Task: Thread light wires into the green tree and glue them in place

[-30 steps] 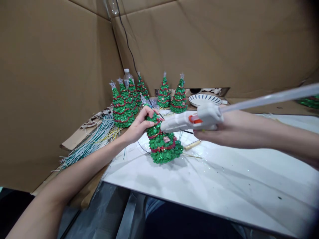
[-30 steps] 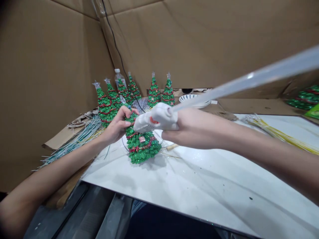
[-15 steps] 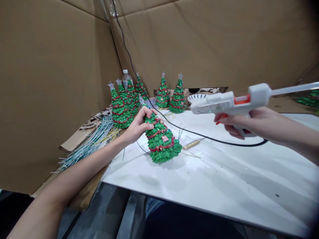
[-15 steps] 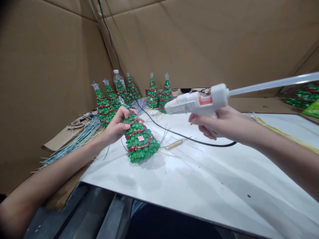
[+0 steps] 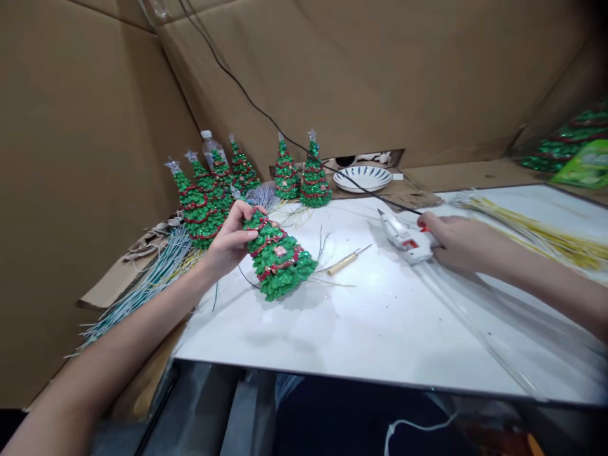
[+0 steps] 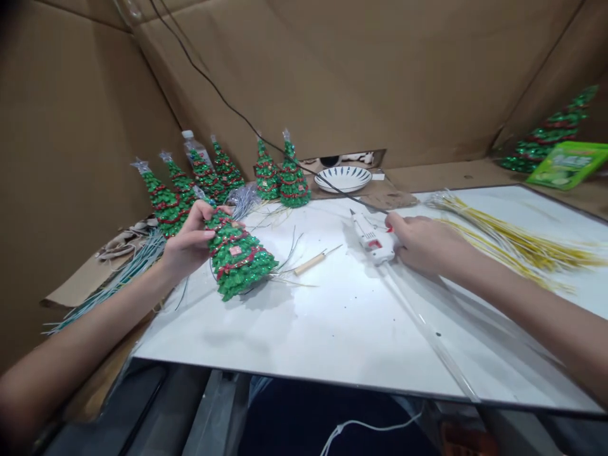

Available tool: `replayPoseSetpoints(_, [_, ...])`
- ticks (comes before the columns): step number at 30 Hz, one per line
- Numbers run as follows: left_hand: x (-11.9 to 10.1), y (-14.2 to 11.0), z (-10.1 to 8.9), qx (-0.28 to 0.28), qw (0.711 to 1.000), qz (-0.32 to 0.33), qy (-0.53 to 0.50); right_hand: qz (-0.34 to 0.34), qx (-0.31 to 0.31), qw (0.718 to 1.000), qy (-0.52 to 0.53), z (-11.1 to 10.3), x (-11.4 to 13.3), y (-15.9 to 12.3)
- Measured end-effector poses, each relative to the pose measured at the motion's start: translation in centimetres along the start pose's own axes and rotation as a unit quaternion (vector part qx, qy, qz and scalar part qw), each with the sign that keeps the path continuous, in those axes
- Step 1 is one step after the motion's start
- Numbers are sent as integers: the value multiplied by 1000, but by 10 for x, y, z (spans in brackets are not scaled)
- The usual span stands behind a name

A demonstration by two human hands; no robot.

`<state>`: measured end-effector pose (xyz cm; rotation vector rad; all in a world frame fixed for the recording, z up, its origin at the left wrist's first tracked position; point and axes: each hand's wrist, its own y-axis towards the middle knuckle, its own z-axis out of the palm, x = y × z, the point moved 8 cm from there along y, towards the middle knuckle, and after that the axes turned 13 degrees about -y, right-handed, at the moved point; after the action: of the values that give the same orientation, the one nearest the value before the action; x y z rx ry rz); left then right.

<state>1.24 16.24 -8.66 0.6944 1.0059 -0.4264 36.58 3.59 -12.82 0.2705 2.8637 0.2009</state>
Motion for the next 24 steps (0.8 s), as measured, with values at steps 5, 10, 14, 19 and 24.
replayPoseSetpoints(5, [2, 0, -5, -29, 1000, -9, -8, -15, 113, 992, 56, 15, 0, 4])
replayPoseSetpoints(10, [4, 1, -8, -29, 999, -10, -15, 11, 83, 996, 30, 5, 4, 8])
replayPoseSetpoints(14, [4, 2, -8, -30, 999, -7, -12, -59, -93, 986, 129, -47, 60, -12])
replayPoseSetpoints(19, [2, 1, -6, -27, 1000, 0, -13, -169, -73, 946, 268, -68, 148, -35])
replayPoseSetpoints(24, [2, -1, -6, -27, 1000, -6, -11, -188, -42, 953, 235, -59, 197, -26])
